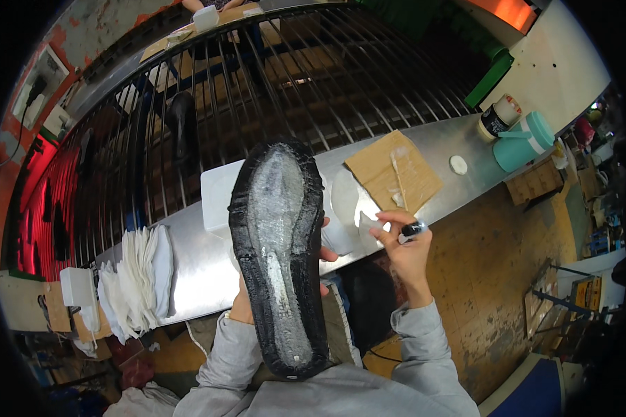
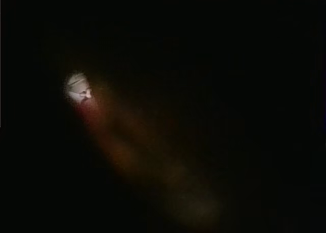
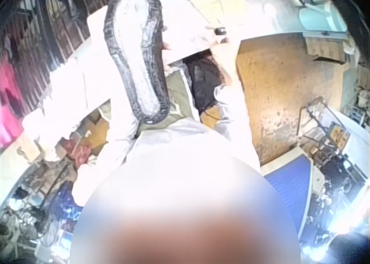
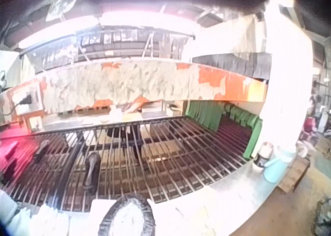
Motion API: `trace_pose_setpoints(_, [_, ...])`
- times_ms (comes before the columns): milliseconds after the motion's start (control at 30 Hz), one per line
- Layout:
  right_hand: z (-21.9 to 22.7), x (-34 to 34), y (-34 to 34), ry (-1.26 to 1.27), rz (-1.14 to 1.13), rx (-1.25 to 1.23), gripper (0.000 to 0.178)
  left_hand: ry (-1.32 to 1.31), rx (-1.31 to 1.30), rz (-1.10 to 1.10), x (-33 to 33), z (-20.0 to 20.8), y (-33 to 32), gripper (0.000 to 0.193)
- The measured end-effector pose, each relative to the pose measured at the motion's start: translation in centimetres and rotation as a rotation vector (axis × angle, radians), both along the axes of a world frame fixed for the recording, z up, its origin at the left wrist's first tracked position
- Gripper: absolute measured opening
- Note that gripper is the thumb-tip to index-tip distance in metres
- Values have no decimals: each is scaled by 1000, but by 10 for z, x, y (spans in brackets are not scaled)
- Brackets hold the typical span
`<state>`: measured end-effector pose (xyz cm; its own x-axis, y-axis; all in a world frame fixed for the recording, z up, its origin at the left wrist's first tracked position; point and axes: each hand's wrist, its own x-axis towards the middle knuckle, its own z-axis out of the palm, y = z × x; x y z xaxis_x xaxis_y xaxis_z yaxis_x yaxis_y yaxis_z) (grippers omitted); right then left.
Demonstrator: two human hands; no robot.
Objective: The person repeatedly scrubs the sole and sides of a black shoe with a white brush, dipping the brush into a white container of liquid between strokes. The person rotates the shoe to access different areas and continues scrubbing throughout the clip.
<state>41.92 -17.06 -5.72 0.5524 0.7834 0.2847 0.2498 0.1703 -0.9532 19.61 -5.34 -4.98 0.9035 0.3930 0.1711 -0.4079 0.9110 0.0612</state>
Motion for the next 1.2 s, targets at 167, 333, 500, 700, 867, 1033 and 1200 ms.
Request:
trace_pose_setpoints(167, [25, 19, -29, -149, -110, 37, 12, -199, 19, -162, -22, 8, 21, 82])
trace_pose_setpoints(333, [93, 20, -77, -167, 138, -433, 10, -176, 161, -44, -55, 34, 46, 83])
trace_pose_setpoints(500, [115, -30, -55, -183, 711, -517, 11, 160, 228, 561, -87, 61, 36, 102])
trace_pose_setpoints(700, [120, -112, 7, -1, 1184, -116, 16, 163, 341, 734, -120, 60, 54, 119])
trace_pose_setpoints(867, [161, -160, 47, -122, 1061, 21, 20, 436, 157, 840, -156, 35, 51, 106])
trace_pose_setpoints(1033, [185, -197, 78, -77, 918, 166, 21, 555, 508, 923, -164, 17, 43, 106])
trace_pose_setpoints(1200, [202, -212, 91, -116, 741, 176, 17, 516, 463, 843, -165, 30, 21, 111])
